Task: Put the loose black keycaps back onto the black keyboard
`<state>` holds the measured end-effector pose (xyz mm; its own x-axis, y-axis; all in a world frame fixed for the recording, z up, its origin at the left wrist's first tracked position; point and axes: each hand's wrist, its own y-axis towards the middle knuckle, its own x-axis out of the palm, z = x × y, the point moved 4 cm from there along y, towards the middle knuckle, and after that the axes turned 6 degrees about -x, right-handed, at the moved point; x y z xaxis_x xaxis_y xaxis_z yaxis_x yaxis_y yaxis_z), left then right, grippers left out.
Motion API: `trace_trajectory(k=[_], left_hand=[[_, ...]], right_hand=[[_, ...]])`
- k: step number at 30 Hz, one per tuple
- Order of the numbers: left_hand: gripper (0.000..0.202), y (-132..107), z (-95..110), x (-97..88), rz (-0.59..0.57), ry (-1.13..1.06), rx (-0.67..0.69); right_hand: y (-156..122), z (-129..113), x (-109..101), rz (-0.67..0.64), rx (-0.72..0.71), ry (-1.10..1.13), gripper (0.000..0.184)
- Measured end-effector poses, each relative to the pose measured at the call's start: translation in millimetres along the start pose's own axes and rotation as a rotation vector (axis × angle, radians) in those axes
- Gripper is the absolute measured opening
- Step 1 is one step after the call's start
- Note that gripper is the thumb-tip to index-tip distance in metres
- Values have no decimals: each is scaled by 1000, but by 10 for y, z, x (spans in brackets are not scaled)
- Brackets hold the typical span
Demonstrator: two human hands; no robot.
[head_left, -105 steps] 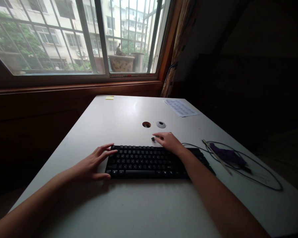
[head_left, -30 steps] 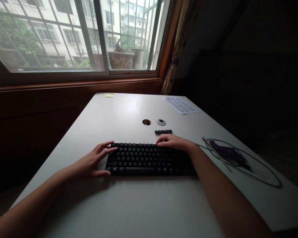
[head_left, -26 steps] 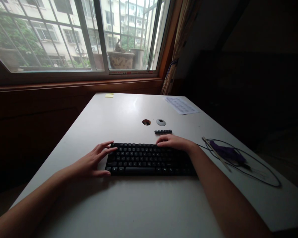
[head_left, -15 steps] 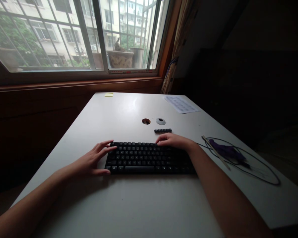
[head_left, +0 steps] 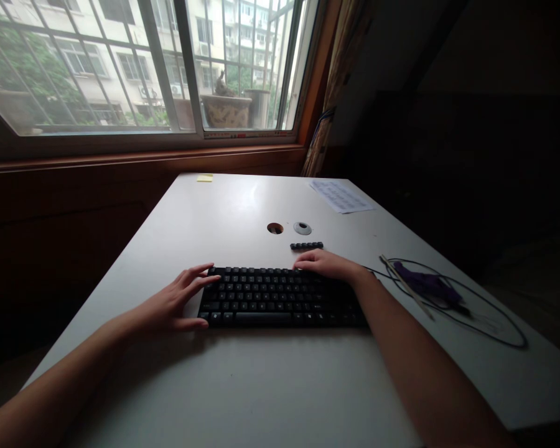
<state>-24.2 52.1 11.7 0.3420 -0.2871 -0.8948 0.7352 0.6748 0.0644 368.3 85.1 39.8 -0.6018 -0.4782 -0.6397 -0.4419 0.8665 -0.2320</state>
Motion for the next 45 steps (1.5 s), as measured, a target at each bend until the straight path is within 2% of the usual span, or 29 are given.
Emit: trace_trajectory(k=[6, 10, 14, 24, 27, 31, 36, 41, 45], left_hand=[[82, 3, 3, -5, 10, -3, 8], [83, 2, 0, -1, 13, -9, 7], [83, 0, 1, 1, 11, -12, 9], [82, 0, 0, -5, 22, -4, 12], [82, -2, 1, -4, 27, -8, 11], [82, -6, 7, -9, 19, -12, 4], [83, -5, 10, -12, 21, -11, 7], [83, 1, 16, -14, 34, -14, 20], [83, 1, 25, -20, 34, -15, 18]], right_hand=[[-9, 0, 6, -55, -33, 44, 42], [-14, 10, -16, -6, -12, 16, 39], [-22, -3, -2, -52, -44, 45, 37], [-10, -9, -15, -25, -74, 30, 35], [-16, 13, -29, 10, -52, 11, 40], [-28, 5, -12, -21, -40, 12, 43], [1, 14, -39, 109, -52, -24, 34], [61, 125, -91, 393, -61, -195, 39], [125, 215, -62, 471, -52, -386, 47]])
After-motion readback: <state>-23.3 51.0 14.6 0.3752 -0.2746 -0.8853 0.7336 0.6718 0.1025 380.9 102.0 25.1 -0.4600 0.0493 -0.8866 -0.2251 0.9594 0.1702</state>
